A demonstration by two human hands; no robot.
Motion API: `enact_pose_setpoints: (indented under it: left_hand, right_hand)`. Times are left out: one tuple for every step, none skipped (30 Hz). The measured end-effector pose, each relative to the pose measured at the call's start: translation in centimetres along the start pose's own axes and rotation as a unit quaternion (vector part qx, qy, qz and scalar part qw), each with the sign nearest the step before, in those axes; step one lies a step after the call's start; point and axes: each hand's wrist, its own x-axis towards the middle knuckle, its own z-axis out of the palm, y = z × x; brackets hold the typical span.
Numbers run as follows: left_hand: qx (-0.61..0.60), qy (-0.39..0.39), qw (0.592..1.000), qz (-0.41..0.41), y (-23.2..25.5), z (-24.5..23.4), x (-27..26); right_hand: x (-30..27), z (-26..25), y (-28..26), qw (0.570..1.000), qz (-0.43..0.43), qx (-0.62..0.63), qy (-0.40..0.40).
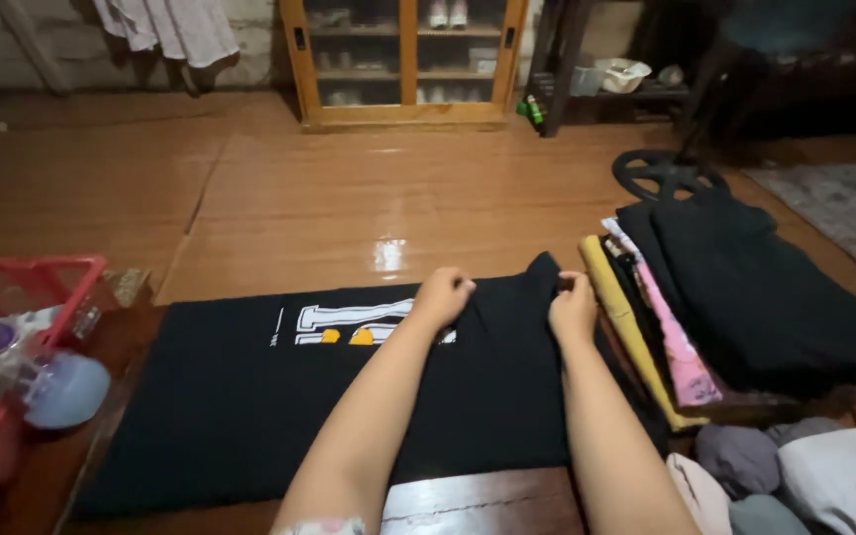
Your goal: The recorder folds several pieces of clothing, including t-shirts and undergarments, on a wooden surface.
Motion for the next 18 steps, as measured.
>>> enact_pose_setpoints:
  left_hand:
    - [-0.083,0.072,0.993,-0.037,-1.4,0.2,0.4]
    - [-0.083,0.072,0.993,-0.036,-3.2,0.2,1.0]
    - [-0.094,0.108,0.989,-0.026,-5.1,0.1,1.5]
    - [-0.104,0.145,0.984,-0.014,-6.9,-0.3,2.3]
    - [-0.103,0.146,0.984,-0.012,-7.1,-0.5,2.3]
    - [-0.094,0.117,0.988,0.031,-7.5,-0.7,2.1]
    - [-0.085,0.087,0.990,0.073,-7.9,-0.8,2.0]
    - [-0.084,0.087,0.990,0.071,-5.2,-2.3,0.7]
    - [-0.086,0.043,0.995,0.014,-2.5,-3.8,-0.6]
    - [-0.089,-0.002,0.995,-0.043,0.3,-5.1,-1.8]
    - [-0.089,-0.002,0.995,-0.043,-0.5,-4.9,-1.3]
    - [-0.100,0.027,0.994,-0.043,-1.4,-4.5,-1.0]
    - [-0.111,0.056,0.991,-0.042,-2.2,-4.1,-0.7]
    - [-0.112,0.055,0.991,-0.044,-3.8,-3.3,0.0]
    - [-0.183,0.044,0.980,-0.067,-5.5,-2.5,0.7]
    - [-0.252,0.033,0.963,-0.091,-7.1,-1.8,1.5]
    - [-0.253,0.033,0.963,-0.092,-5.4,-2.8,0.8]
    - [-0.235,-0.018,0.968,-0.090,-3.8,-3.6,0.0]
  right_hand:
    - [0.0,0.0,-0.4,0.999,-0.008,-0.035,-0.012]
    - [-0.1,-0.2,-0.9,0.999,-0.008,-0.035,-0.011]
    - [-0.2,-0.4,-1.4,0.995,-0.039,-0.087,-0.028]
    - [-0.2,-0.3,-2.2,0.987,-0.071,-0.137,-0.043]
    - [-0.7,-1.1,-5.0,0.987,-0.071,-0.135,-0.042]
    - [-1.3,-1.9,-7.8,0.975,-0.039,-0.197,-0.091]
    - [-1.9,-2.7,-10.5,0.956,-0.007,-0.258,-0.139]
    - [-1.9,-2.5,-10.2,0.956,-0.005,-0.257,-0.140]
    - [-1.8,-2.3,-9.9,0.948,0.002,-0.282,-0.150]
    - [-1.7,-2.2,-9.5,0.938,0.008,-0.308,-0.159]
    - [-1.4,-1.7,-8.1,0.938,0.009,-0.308,-0.159]
    - [-1.2,-1.3,-6.6,0.960,0.003,-0.245,-0.132]
    - [-0.9,-0.9,-5.1,0.978,-0.003,-0.182,-0.103]
    - [-0.9,-1.1,-5.7,0.978,-0.002,-0.183,-0.104]
    - [-0.9,-1.4,-6.3,0.984,0.035,-0.159,-0.073]
    - [-0.9,-1.7,-7.0,0.987,0.072,-0.135,-0.042]
    - [-1.0,-2.1,-8.3,0.987,0.072,-0.136,-0.042]
    - [-1.2,-2.7,-9.6,0.989,0.072,-0.114,-0.064]
